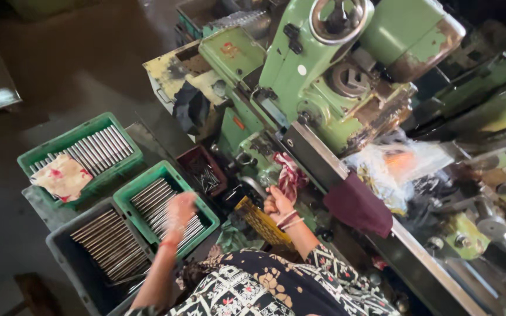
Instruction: The person machines metal rods on a lathe. They insert a rod into the machine chuck, operate the lathe handles to cut the rotating rod, remove the finished pin, and place it into a green tray, repeating the cycle with more rods.
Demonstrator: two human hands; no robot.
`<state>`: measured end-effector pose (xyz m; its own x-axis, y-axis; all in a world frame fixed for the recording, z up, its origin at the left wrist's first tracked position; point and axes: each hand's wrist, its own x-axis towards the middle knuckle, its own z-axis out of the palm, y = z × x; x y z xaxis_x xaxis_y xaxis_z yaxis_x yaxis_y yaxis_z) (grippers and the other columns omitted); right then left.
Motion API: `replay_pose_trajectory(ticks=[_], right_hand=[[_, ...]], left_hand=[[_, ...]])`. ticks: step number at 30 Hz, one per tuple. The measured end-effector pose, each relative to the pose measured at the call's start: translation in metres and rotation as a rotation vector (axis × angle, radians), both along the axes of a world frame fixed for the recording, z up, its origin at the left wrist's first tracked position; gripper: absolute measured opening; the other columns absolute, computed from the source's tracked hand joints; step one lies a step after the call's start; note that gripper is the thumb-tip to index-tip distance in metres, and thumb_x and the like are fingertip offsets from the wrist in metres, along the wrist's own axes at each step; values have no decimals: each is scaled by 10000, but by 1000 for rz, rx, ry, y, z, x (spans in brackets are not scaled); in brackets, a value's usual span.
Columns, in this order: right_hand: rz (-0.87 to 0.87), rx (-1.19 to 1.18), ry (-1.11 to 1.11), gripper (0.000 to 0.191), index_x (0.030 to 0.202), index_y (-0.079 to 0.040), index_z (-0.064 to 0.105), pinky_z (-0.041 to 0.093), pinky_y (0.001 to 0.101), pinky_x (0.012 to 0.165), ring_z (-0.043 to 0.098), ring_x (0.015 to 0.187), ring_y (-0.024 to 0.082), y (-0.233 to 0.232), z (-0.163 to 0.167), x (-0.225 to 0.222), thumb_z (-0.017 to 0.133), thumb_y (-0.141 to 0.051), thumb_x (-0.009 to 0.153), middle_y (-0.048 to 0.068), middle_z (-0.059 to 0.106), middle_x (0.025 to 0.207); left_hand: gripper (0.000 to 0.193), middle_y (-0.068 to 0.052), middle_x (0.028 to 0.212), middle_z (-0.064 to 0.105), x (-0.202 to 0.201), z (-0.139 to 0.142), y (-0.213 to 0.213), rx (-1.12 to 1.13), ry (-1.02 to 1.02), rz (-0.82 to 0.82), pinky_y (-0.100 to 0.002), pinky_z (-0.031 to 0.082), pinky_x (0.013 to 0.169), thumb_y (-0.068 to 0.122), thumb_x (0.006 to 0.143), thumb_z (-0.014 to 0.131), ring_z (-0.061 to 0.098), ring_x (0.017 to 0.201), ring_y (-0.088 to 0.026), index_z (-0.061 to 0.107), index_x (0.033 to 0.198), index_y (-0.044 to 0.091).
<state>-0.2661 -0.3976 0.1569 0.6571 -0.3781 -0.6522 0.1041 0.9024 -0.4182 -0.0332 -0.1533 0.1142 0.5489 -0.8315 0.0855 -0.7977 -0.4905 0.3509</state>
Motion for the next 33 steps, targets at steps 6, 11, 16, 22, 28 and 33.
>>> replay_pose_trajectory(ticks=[6,11,16,22,28,33], right_hand=[[100,-134,-150,252,920,-132,583,225,218,375,327,435,48,8,11,13,558,-340,1059,-53,429,624],[101,-129,-311,351,907,-108,594,238,203,367,378,436,50,2,22,1,495,-379,1108,-37,557,685],[65,-11,-137,322,947,-118,625,214,162,342,356,442,35,-8,28,-27,491,-383,1069,-12,577,711],[-30,100,-218,258,953,-116,657,244,169,335,354,451,39,-13,10,-50,583,-336,1067,-46,525,645],[-279,-1050,279,197,1015,-111,649,396,233,568,464,642,39,-1,-1,-41,586,-265,1120,-54,547,774],[-247,-1202,315,193,950,-185,588,367,236,516,463,591,50,-5,23,-46,530,-301,1093,-64,518,719]], left_hand=[[518,-60,718,625,-80,17,-146,-509,1461,-70,-260,381,432,117,987,623,512,518,-86,478,1476,212],[479,-38,737,590,-100,55,-166,-426,1783,-126,-229,290,396,121,1034,553,398,459,-56,393,1476,212],[471,-51,733,616,-105,74,-174,-240,1758,-288,-230,303,380,146,1006,540,407,435,-61,392,1433,278],[251,-33,758,581,-113,61,-187,-143,1864,-247,-215,269,378,146,1013,576,385,444,-48,458,1227,206],[183,-6,771,566,-127,46,-198,-237,2110,-118,-207,283,407,172,1014,619,388,479,-43,502,1152,202],[189,-32,744,564,-139,72,-188,-535,1318,-159,-277,348,434,308,1040,629,469,530,-137,546,1171,200]])
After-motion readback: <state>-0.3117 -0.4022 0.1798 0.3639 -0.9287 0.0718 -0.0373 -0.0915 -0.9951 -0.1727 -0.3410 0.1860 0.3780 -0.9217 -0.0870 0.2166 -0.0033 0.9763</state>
